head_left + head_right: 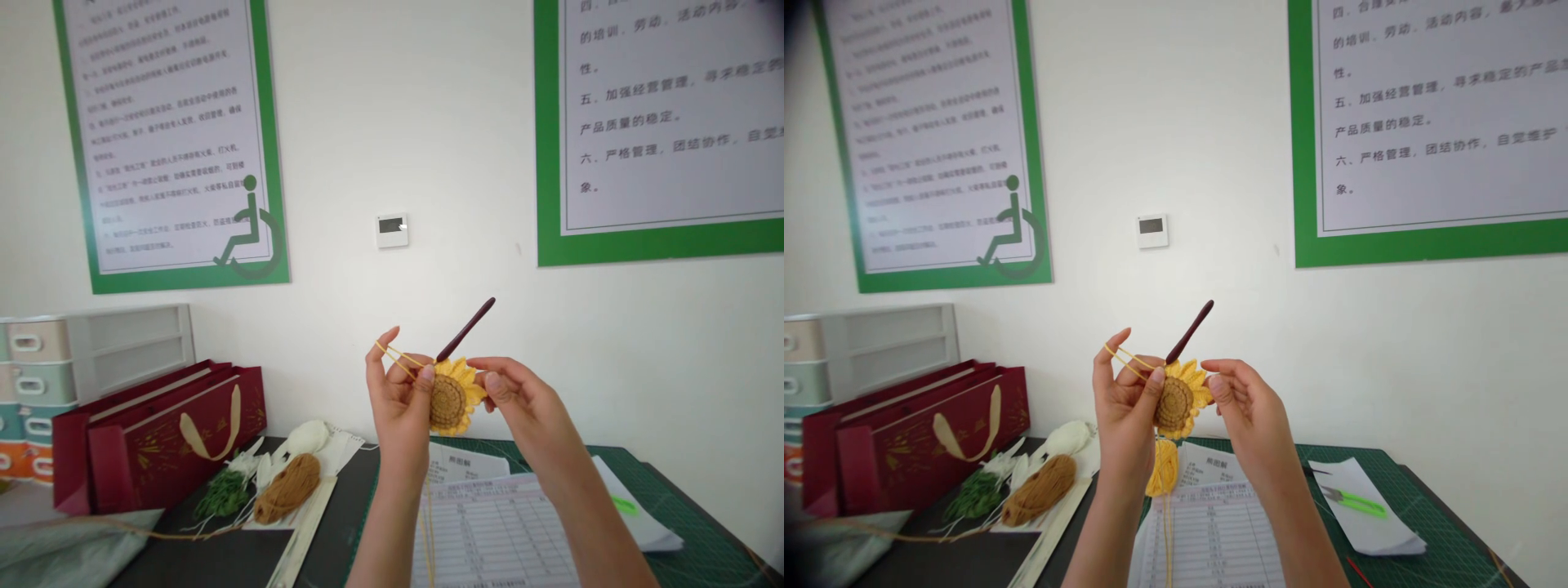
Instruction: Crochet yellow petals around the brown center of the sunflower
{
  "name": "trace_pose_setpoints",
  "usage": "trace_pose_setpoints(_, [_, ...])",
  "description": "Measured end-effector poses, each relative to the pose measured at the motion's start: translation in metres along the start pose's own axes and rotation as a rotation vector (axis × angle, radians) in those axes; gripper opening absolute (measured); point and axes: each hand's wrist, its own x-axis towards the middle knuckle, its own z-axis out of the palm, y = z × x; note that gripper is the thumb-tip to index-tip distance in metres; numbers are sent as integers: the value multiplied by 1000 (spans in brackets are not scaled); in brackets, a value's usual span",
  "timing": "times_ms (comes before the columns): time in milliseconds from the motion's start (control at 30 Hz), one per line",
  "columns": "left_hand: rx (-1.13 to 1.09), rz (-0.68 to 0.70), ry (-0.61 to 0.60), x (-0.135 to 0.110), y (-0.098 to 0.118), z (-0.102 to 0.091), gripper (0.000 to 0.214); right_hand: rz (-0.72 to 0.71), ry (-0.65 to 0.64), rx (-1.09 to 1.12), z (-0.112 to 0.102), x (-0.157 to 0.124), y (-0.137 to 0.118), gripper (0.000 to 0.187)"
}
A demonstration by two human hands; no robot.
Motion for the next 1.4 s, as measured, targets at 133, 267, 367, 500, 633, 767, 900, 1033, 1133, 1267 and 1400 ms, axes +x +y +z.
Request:
trace_pose_setpoints(133, [24, -8, -26, 0, 0, 0, 59, -5, -3, 2, 4, 1, 7, 34])
trace_pose_setpoints(267, [39, -18, -53, 2, -1, -2, 59, -48, 71, -48, 8, 1, 14, 32])
trace_pose_setpoints(367, [53, -29, -75, 3, -1, -4, 58, -101, 117, -77, 9, 2, 13, 34])
trace_pose_setpoints(500, [82, -64, -155, 2, 0, -4, 53, -139, 69, 3, 12, 2, 8, 43])
trace_pose_setpoints(633, [75, -130, -234, -3, 4, 4, 51, -113, 48, 77, 14, -1, 3, 27])
trace_pose_setpoints(767, [-16, -201, -208, -7, 13, 8, 52, -101, 62, 142, 15, -5, -1, 24])
trace_pose_setpoints(900, [-110, -287, -188, -9, 28, 6, 50, -114, 38, 198, 16, -10, -8, 22])
trace_pose_setpoints(1033, [-151, -344, -190, -11, 43, 3, 47, -138, -12, 235, 15, -14, -14, 21])
trace_pose_setpoints(1133, [-159, -324, -230, -11, 51, 1, 48, -154, -52, 261, 12, -14, -15, 23])
trace_pose_setpoints(1267, [-131, -251, -360, -10, 54, -3, 70, -136, -130, 339, 8, -14, -15, 17])
trace_pose_setpoints(1400, [-133, -233, -395, -11, 53, -5, 90, -166, -225, 341, 7, -16, -18, 13])
